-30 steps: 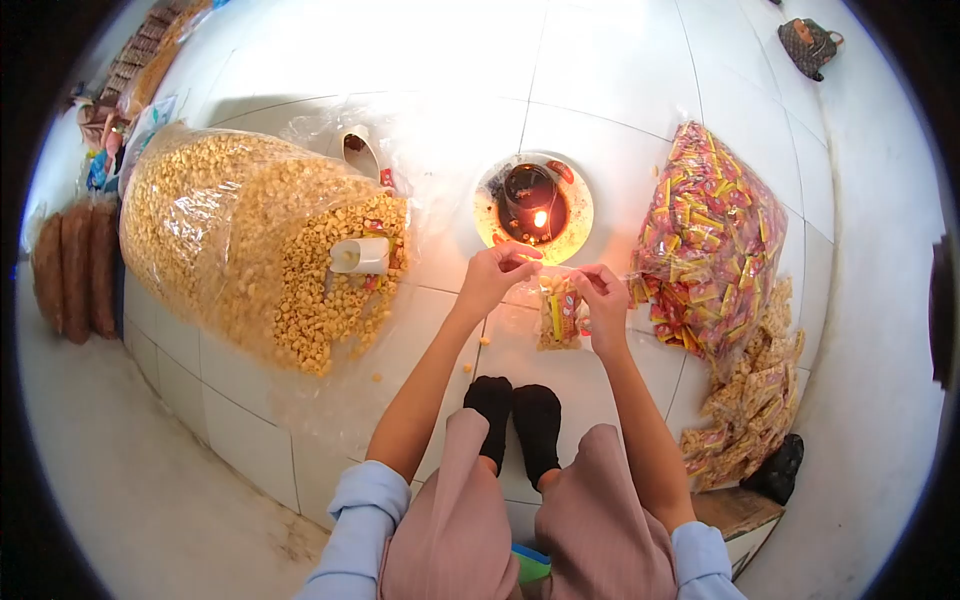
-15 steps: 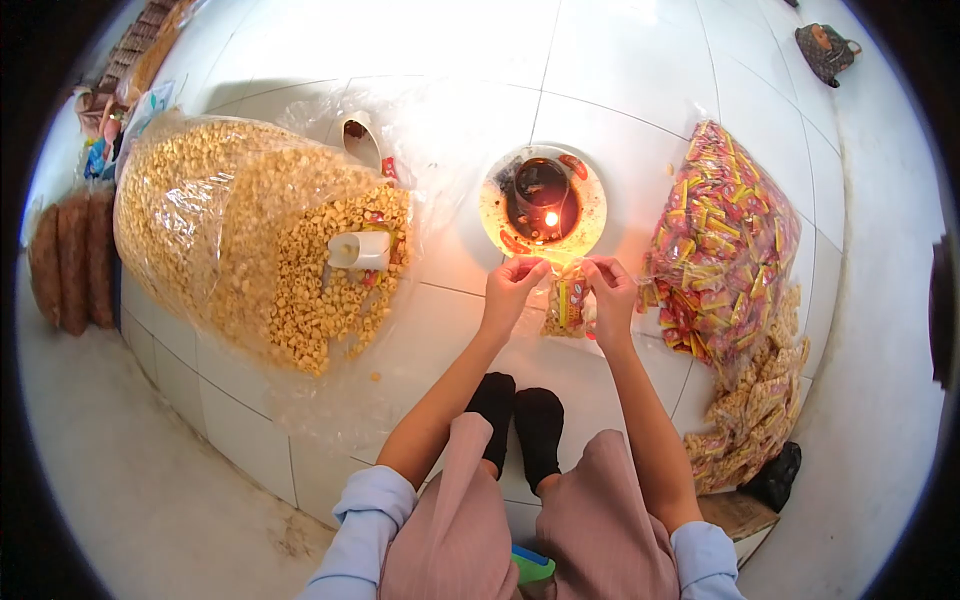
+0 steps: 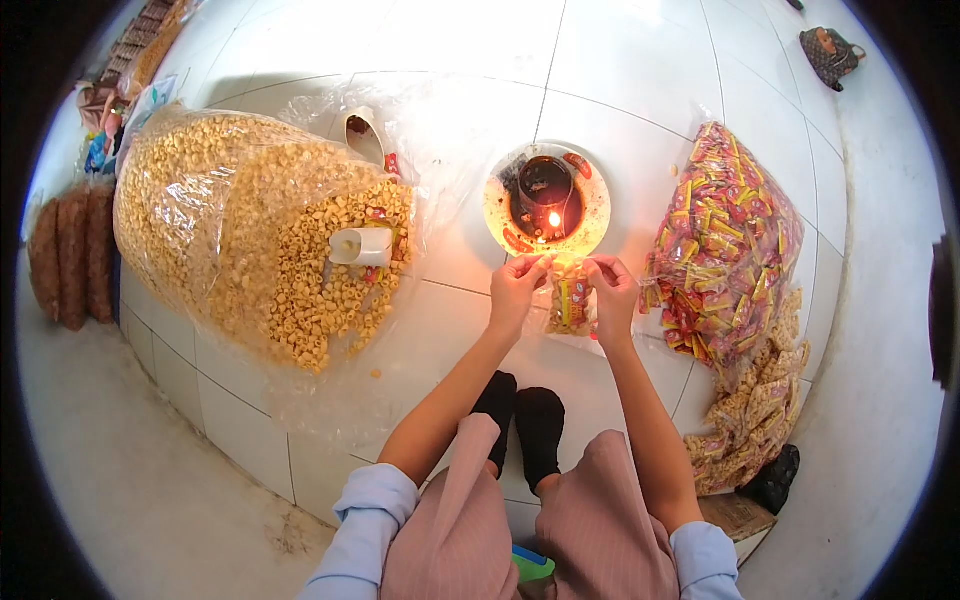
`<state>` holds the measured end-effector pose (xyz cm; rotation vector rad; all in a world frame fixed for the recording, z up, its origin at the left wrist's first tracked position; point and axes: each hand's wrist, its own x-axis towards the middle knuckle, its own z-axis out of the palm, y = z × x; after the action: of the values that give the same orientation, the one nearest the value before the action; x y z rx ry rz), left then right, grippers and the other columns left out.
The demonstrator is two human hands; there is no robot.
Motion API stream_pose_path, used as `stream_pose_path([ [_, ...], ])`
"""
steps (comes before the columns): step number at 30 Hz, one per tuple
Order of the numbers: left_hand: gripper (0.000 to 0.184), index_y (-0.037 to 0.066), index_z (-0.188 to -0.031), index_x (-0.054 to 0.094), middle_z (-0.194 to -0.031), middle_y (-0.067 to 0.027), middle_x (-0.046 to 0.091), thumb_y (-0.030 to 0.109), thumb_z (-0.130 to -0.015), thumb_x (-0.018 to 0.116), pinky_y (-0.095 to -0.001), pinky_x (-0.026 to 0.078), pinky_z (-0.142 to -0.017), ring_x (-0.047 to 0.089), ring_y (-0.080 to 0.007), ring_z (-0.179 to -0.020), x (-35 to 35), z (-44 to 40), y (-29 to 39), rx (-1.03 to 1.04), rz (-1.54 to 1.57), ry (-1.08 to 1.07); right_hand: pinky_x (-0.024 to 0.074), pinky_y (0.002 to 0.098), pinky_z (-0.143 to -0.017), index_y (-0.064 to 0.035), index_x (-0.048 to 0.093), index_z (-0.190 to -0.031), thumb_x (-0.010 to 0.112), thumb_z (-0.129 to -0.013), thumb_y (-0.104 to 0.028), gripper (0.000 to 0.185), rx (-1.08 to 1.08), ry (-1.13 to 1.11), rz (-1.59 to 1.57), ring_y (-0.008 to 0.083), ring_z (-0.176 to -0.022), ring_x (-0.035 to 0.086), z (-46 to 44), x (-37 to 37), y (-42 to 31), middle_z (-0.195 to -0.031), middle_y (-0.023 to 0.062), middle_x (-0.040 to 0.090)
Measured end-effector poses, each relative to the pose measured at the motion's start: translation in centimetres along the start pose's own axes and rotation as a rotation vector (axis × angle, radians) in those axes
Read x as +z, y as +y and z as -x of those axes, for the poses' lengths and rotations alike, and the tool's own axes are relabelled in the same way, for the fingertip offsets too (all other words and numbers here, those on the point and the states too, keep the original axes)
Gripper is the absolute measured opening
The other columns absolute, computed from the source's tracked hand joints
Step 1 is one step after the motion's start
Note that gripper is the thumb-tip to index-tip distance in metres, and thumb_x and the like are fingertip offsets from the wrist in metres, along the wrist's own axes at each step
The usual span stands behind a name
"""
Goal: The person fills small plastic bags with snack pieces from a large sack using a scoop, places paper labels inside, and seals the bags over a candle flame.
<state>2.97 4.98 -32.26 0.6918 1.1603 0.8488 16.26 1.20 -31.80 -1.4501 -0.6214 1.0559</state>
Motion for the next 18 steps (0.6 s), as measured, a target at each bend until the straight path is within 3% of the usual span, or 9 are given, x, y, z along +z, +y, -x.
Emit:
stream_pose_path([
  [10, 0.017, 0.000, -0.094, 0.062, -0.080, -0.0005, 0.060, 0.014, -0.083, 0.059, -0.0191, 0.046, -0.067, 0.055, -0.0059, -0.071, 0.5, -0.9, 0.4, -0.066, -0.102, 0.054, 0.0438, 0.0189, -0.071, 0.0023, 0.059, -0.087, 0.059, -0.081, -0.007, 0.011, 0.017, 0.056, 0.036, 0.0068, -0.077, 0.056, -0.5, -0.1, 0.4, -0.082, 0.0030, 0.061],
  [18, 0.018, 0.001, -0.097, 0.061, -0.090, -0.0035, 0.060, 0.014, -0.085, 0.056, -0.0222, 0.047, -0.073, 0.056, -0.0088, -0.079, 1.1, -2.4, 0.6, -0.150, 0.030, -0.038, 0.0433, 0.0192, -0.068, 0.0029, 0.059, -0.088, 0.058, -0.080, -0.006, 0.012, 0.056, 0.153, 0.042, 0.0068, -0.074, 0.055, -1.2, 0.2, 0.3, -0.081, 0.0025, 0.060],
])
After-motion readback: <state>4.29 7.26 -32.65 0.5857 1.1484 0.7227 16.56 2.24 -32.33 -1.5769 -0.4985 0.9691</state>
